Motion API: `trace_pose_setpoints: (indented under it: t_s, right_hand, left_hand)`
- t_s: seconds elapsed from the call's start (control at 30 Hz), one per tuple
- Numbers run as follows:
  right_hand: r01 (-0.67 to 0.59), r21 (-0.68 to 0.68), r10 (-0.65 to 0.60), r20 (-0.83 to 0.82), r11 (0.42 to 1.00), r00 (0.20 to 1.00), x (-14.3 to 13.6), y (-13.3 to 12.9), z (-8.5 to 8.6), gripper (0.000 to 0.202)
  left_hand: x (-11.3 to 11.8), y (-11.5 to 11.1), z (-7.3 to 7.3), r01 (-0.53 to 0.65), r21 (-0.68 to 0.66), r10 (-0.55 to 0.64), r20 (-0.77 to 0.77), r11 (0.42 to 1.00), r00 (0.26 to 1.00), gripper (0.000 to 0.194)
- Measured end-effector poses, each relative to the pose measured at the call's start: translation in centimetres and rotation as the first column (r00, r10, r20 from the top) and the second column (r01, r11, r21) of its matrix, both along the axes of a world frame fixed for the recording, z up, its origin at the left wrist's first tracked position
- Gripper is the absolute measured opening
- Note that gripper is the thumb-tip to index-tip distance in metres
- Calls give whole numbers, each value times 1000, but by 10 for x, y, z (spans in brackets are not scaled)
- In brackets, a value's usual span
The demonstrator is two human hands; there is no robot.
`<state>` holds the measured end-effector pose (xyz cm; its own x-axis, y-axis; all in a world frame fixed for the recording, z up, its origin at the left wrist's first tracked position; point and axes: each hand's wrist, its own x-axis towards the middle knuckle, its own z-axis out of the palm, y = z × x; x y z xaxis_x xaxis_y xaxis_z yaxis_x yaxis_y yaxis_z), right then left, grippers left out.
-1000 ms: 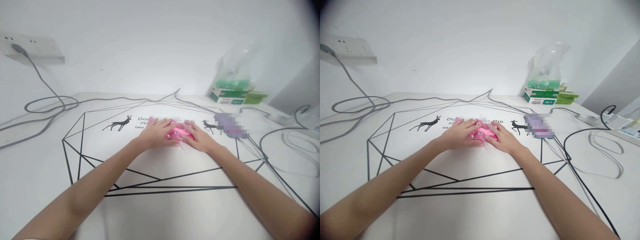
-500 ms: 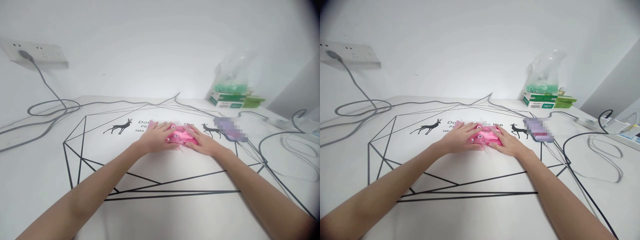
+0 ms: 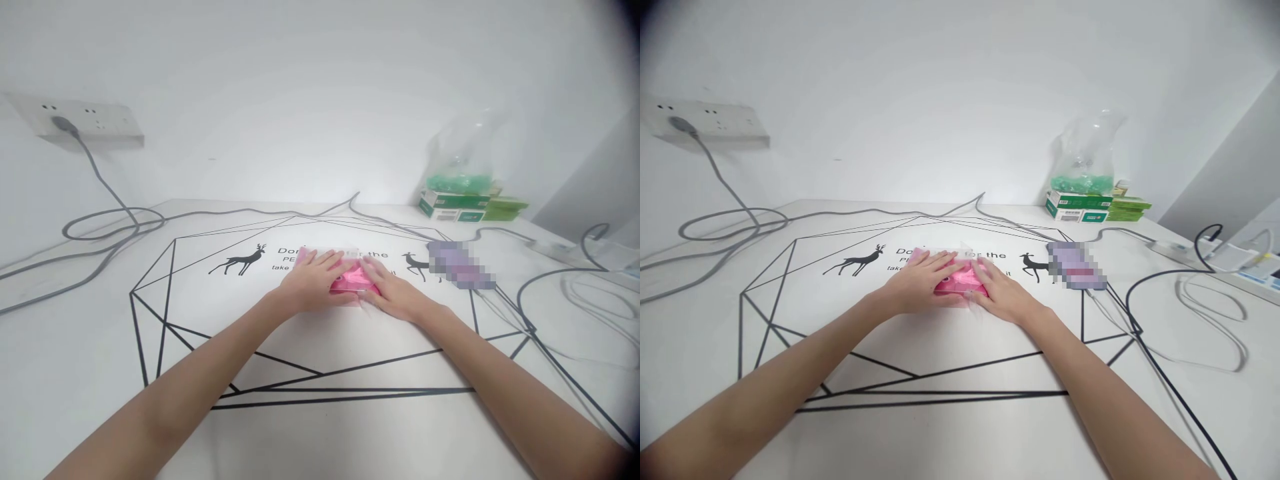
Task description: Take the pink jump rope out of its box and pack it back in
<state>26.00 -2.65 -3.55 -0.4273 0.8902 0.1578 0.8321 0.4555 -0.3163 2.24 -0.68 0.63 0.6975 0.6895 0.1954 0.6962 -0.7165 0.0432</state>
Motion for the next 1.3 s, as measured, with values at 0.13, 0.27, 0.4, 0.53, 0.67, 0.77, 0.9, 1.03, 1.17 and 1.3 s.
trace_pose_setpoints:
  t_s: [0.13,0.27,0.4,0.53,0.67,0.77,0.9,1.03,1.17,1.3]
  right_hand:
    - [-89,97,84,62,991,995,6,2,1,71]
    - [-117,135,98,142,984,985,13,3,1,72]
    - [-119,103,103,153,987,983,14,3,0,72]
    - [-127,95,113,146,987,983,10,2,0,74]
    - [-116,79,105,131,990,986,3,2,-1,73]
    - [-113,61,106,117,992,987,-2,2,-1,70]
    - [-138,27,134,123,990,983,1,3,0,68]
    - [-156,-5,156,93,988,983,12,6,0,71]
    - [-164,-3,164,78,986,983,14,7,-2,67]
    - [-148,-1,147,89,989,985,5,5,-1,69]
  left_hand:
    - [0,0,1,2,-13,-2,16,1000,1000,77]
    - [0,-1,2,-3,-26,4,10,1000,1000,75]
    - [0,-1,2,5,-16,-5,-4,1000,1000,75]
    - [0,-1,2,9,-7,-9,-2,1000,1000,75]
    - [0,0,1,6,-2,-6,-8,1000,1000,75]
    - [1,0,1,-9,-3,9,-9,1000,1000,77]
    - [1,-1,1,-26,-18,26,-6,999,1000,79]
    - [1,-2,3,-25,-31,24,-2,999,1000,80]
    - [1,-3,4,-23,-25,23,-11,999,1000,78]
    - [2,-3,4,-29,-17,28,-27,999,999,80]
